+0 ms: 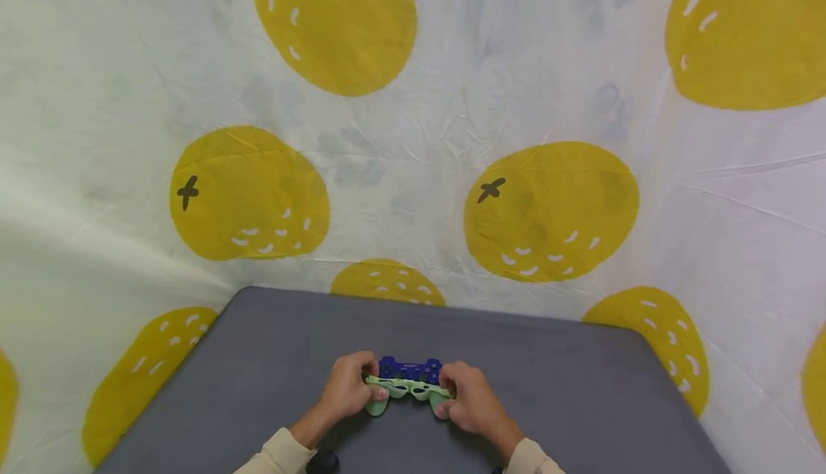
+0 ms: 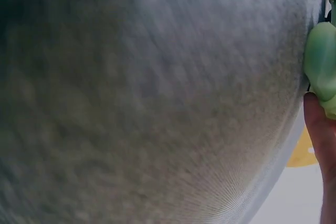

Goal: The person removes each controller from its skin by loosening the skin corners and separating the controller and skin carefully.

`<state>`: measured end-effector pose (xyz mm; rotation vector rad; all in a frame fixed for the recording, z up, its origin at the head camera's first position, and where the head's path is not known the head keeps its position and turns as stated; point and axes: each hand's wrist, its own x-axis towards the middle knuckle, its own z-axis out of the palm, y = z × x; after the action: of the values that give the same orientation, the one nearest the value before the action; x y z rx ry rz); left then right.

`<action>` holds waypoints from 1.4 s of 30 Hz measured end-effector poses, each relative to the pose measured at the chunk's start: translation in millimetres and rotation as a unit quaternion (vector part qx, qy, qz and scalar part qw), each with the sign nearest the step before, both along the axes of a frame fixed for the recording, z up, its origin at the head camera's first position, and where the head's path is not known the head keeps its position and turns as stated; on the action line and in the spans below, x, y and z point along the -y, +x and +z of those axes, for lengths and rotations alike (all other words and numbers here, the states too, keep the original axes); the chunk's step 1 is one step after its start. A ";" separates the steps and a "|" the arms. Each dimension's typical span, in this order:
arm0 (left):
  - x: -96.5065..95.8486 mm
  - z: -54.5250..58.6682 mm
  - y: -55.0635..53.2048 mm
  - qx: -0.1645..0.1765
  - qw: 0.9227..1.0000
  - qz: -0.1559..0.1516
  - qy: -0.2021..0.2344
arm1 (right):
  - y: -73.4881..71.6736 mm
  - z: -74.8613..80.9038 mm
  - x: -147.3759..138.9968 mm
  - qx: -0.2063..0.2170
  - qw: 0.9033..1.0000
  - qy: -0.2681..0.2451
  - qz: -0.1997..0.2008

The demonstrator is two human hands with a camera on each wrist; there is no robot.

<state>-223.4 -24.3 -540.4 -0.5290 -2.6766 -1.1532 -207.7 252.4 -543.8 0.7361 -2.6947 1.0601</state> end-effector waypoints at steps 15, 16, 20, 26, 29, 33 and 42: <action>4.9 6.7 2.3 0.007 0.991 -0.080 -0.104 | -1.3 2.9 -1.7 0.031 0.999 0.029 0.009; 5.6 6.3 1.2 0.006 0.992 -0.079 -0.097 | -0.7 3.2 -1.8 0.036 0.998 0.041 0.012; 8.2 2.7 -3.4 -0.002 0.996 -0.077 -0.055 | 0.3 2.6 -1.1 0.028 0.997 0.066 0.015; 11.5 -4.5 -4.1 -0.004 0.997 -0.076 -0.011 | 2.1 -1.9 -0.4 0.012 0.999 0.036 0.004; 11.0 -6.6 -4.4 0.000 0.996 -0.084 0.005 | 1.4 -1.2 -1.4 -0.002 1.000 0.004 0.005; 13.9 -5.1 -6.7 0.016 0.994 -0.096 0.044 | -2.1 6.3 -0.9 -0.022 0.999 -0.022 0.015; 21.5 1.8 -10.0 0.057 0.988 -0.117 0.079 | -5.7 7.2 -0.6 -0.021 0.998 -0.057 0.028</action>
<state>-233.4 -45.8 -538.6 -0.7883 -2.6392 -1.4873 -213.5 252.9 -536.5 0.8069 -2.5685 1.1873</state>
